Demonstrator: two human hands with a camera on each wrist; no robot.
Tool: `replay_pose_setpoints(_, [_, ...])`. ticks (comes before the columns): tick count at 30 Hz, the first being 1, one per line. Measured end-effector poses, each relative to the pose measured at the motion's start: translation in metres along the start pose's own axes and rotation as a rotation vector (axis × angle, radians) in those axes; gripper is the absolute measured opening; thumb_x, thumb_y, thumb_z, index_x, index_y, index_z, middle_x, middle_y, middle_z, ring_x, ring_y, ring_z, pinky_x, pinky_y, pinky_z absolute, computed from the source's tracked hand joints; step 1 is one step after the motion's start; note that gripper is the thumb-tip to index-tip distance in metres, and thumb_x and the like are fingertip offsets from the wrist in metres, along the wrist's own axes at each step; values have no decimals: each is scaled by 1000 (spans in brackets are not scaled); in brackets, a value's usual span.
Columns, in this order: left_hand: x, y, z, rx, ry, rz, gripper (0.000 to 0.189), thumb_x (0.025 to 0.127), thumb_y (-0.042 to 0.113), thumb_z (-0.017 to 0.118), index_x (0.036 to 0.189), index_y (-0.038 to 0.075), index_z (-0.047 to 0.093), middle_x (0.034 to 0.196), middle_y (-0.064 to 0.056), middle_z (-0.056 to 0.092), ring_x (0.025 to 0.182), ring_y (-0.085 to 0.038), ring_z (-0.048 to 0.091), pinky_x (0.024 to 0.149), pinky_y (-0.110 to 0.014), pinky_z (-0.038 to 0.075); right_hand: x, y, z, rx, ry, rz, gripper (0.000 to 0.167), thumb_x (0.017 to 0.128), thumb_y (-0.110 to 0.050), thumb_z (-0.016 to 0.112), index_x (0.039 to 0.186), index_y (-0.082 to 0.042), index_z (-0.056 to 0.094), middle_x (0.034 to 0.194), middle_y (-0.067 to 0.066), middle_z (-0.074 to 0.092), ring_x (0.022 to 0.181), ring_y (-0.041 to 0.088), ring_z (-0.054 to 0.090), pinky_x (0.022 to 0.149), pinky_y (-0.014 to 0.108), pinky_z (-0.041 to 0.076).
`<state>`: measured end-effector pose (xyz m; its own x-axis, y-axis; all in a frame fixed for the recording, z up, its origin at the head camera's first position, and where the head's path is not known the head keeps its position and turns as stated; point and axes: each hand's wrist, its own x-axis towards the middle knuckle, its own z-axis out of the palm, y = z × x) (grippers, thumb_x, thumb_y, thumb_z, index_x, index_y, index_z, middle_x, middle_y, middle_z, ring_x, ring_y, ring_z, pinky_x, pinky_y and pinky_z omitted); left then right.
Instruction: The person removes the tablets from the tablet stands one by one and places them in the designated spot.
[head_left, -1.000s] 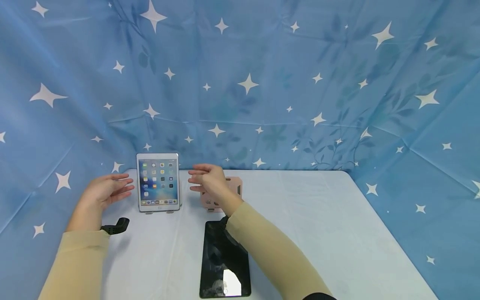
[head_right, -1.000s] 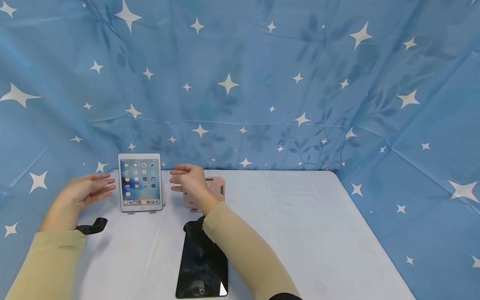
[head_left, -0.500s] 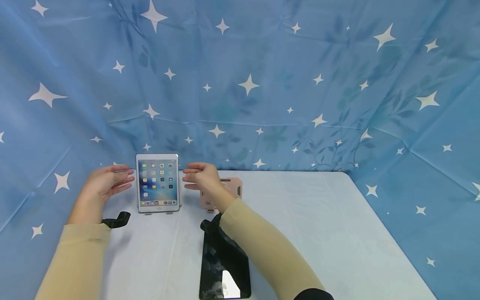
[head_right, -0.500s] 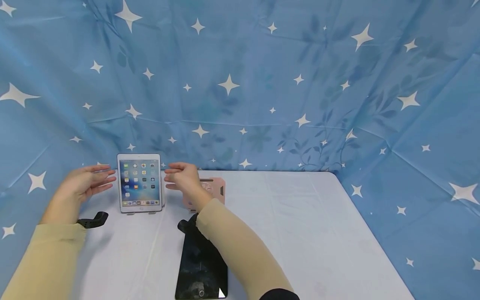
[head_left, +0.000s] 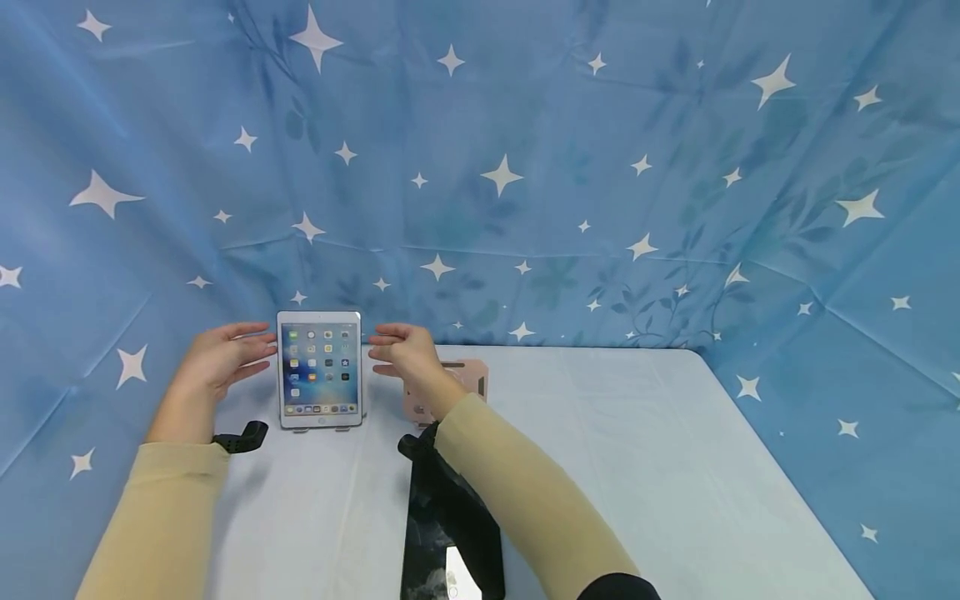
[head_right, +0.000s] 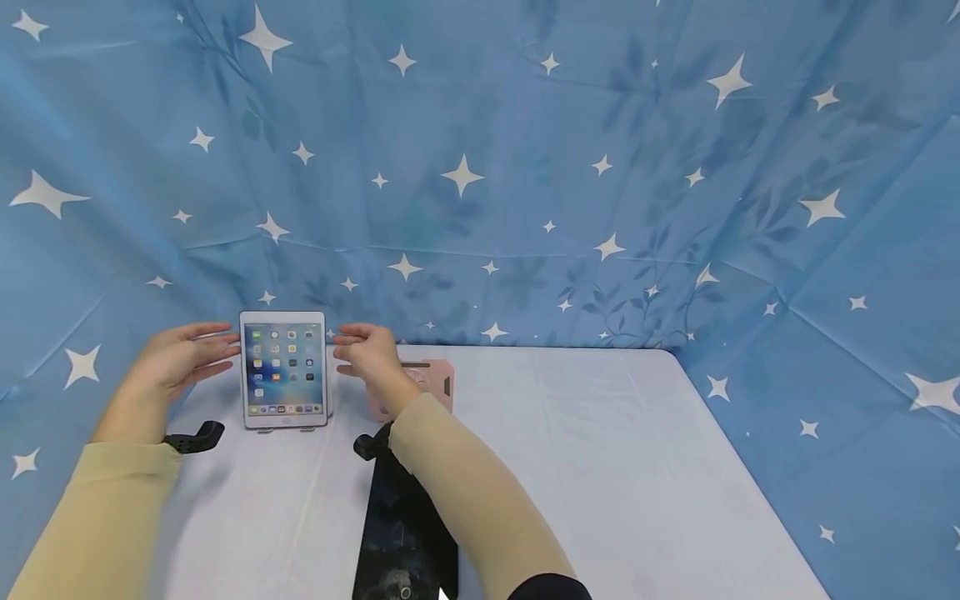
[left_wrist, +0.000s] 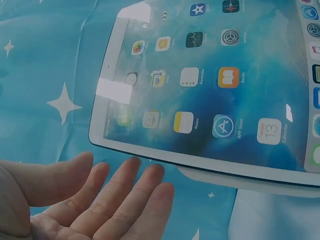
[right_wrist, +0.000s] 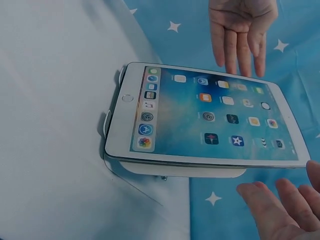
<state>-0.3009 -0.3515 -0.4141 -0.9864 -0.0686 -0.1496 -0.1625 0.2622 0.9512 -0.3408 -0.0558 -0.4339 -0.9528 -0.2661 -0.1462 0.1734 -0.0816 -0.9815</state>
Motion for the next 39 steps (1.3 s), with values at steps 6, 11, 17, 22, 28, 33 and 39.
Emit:
replay_pose_setpoints(6, [2, 0, 3, -3, 31, 9, 64, 112, 10, 54, 169, -1, 26, 168, -33, 36, 92, 15, 66, 94, -17, 62, 8, 6, 4, -3, 17, 13, 48, 96, 7, 72, 143, -6, 67, 132, 7, 77, 127, 26, 72, 107, 48, 62])
replay_pose_setpoints(11, [4, -1, 5, 2, 33, 26, 64, 111, 9, 54, 168, -1, 28, 167, -33, 38, 94, 14, 66, 94, -16, 61, 10, 8, 8, 24, 38, 5, 53, 95, 9, 72, 146, -7, 66, 135, 7, 75, 129, 26, 71, 110, 46, 60])
replay_pose_setpoints(17, [5, -1, 6, 5, 20, 40, 65, 111, 10, 56, 168, 0, 28, 167, -30, 37, 98, 12, 66, 98, -19, 61, 15, 7, 14, 49, 40, -4, 53, 94, 12, 71, 142, -9, 68, 134, 8, 76, 124, 25, 74, 107, 45, 62])
replay_pose_setpoints(22, [6, -2, 6, 8, 28, 45, 64, 110, 8, 57, 167, -1, 30, 163, -28, 42, 97, 10, 67, 96, -19, 62, 16, 6, 18, 45, 48, -3, 51, 93, 14, 70, 136, -12, 72, 128, 8, 76, 112, 22, 76, 101, 42, 65])
replay_pose_setpoints(28, [8, -5, 2, 0, 29, 50, 64, 110, 7, 58, 167, -2, 31, 139, -10, 57, 97, 4, 70, 95, -24, 64, 12, 2, 23, 24, 73, -21, 45, 95, 12, 71, 132, -14, 74, 118, 6, 76, 107, 21, 77, 97, 42, 66])
replay_pose_setpoints(33, [8, -7, 1, -3, 45, 63, 63, 110, 7, 59, 166, -2, 33, 119, 6, 61, 95, 2, 71, 91, -25, 66, 9, 1, 27, 14, 95, -36, 43, 96, 13, 68, 128, -14, 76, 111, 6, 75, 102, 22, 76, 97, 45, 66])
replay_pose_setpoints(39, [6, -7, 1, -75, 44, 68, 61, 109, 8, 62, 163, -5, 37, 102, 18, 68, 92, 1, 73, 85, -26, 67, 7, 0, 30, -9, 110, -45, 38, 96, 11, 71, 123, -15, 77, 105, 6, 73, 96, 20, 75, 96, 47, 67])
